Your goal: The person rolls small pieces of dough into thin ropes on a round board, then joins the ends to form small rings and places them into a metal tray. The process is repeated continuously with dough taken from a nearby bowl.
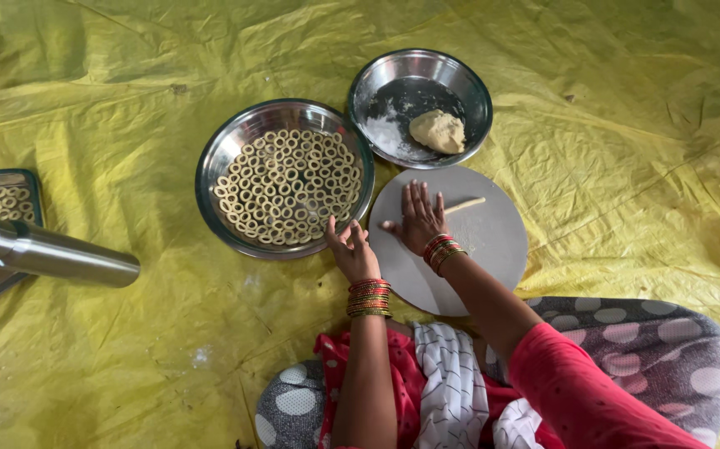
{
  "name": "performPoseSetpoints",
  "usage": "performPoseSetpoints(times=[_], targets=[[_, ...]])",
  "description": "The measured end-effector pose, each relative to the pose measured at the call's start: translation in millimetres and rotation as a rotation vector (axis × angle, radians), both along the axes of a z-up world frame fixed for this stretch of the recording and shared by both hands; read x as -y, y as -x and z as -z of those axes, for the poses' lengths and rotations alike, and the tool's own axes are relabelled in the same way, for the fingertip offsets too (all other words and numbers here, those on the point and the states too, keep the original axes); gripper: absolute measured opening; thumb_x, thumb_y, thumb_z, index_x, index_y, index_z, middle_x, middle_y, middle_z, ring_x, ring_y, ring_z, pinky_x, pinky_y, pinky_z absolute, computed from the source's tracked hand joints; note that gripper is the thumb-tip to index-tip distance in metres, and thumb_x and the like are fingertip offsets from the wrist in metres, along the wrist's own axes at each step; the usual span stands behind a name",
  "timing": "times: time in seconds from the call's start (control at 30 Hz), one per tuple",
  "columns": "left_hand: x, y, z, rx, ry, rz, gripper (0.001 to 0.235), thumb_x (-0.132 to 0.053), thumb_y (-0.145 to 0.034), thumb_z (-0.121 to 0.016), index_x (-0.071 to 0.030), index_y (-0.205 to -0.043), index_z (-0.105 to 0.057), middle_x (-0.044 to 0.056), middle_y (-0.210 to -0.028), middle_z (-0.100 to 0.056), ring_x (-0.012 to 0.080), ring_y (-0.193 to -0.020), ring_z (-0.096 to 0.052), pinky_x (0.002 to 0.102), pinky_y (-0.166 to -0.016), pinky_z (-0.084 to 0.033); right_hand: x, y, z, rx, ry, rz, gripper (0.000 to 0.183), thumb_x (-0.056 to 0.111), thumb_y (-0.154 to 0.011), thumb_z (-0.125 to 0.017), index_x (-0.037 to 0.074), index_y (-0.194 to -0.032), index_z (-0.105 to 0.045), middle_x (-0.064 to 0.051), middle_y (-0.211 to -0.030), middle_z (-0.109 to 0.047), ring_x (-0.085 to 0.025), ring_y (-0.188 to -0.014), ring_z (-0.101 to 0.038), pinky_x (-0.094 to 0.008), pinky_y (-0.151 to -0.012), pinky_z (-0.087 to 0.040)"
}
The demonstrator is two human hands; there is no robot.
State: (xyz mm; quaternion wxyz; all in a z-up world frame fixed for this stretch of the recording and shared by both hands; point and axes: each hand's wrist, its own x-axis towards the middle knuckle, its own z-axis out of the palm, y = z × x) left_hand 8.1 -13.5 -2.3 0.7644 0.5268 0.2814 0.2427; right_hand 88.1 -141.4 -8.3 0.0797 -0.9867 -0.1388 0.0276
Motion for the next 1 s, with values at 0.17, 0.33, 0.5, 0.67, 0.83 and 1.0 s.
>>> performPoseSetpoints(times=[0.17,0.33,0.5,0.67,0.83,1.0], targets=[[-1,1,-4,-0.020,0.033,-0.023,0.072,-0.037,-0.098,-0.062,-0.012,-0.156,-0.030,0.021,-0.131,-0.062,0.0315,-0.103,-0.072,0.041,-0.087,-0.060,10,61,8,0.016,0.071,-0.012,0.113,0.079,-0.087,-0.046,0.000,-0.161,-0.015,-0.019,-0.169,-0.014,-0.031,-0.158,-0.008,-0.058,-0.123,-0.005],[2,1,-16,-0.063,0.047,0.003,0.072,-0.039,-0.098,-0.061,-0.013,-0.157,-0.030,0.020,-0.131,-0.063,0.0313,-0.103,-0.073,0.040,-0.085,-0.059,37,123,10,0.025,0.094,-0.124,0.114,0.081,-0.084,-0.049,0.003,-0.160,-0.016,-0.017,-0.168,-0.016,-0.029,-0.157,-0.010,-0.058,-0.124,-0.005],[5,3,-14,-0.041,0.026,0.029,0.072,-0.040,-0.098,-0.062,-0.013,-0.157,-0.031,0.020,-0.131,-0.064,0.0307,-0.104,-0.073,0.039,-0.086,-0.058,14,53,13,0.083,0.141,-0.066,0.110,0.078,-0.086,-0.045,0.005,-0.162,-0.014,-0.015,-0.170,-0.015,-0.029,-0.158,-0.009,-0.058,-0.124,-0.005],[0,1,-9,0.005,0.038,-0.004,0.075,-0.041,-0.097,-0.062,-0.011,-0.157,-0.029,0.021,-0.133,-0.060,0.0316,-0.106,-0.071,0.041,-0.090,-0.060,-3,5,2,-0.035,0.021,0.038,0.108,0.077,-0.090,-0.046,0.002,-0.161,-0.012,-0.017,-0.169,-0.011,-0.032,-0.157,-0.006,-0.058,-0.123,-0.003],[-2,-1,-9,0.008,0.043,-0.013,0.075,-0.042,-0.097,-0.062,-0.010,-0.157,-0.029,0.023,-0.134,-0.059,0.0313,-0.107,-0.070,0.043,-0.092,-0.060,14,83,4,0.004,0.108,-0.027,0.110,0.076,-0.088,-0.047,0.001,-0.160,-0.013,-0.017,-0.169,-0.012,-0.031,-0.157,-0.009,-0.057,-0.123,-0.004],[3,2,-11,-0.057,0.041,0.014,0.074,-0.042,-0.095,-0.062,-0.012,-0.156,-0.033,0.021,-0.131,-0.062,0.0302,-0.101,-0.073,0.041,-0.083,-0.059,41,117,15,0.000,0.104,-0.115,0.109,0.079,-0.088,-0.043,0.003,-0.160,-0.012,-0.017,-0.169,-0.012,-0.031,-0.156,-0.009,-0.059,-0.123,-0.006]])
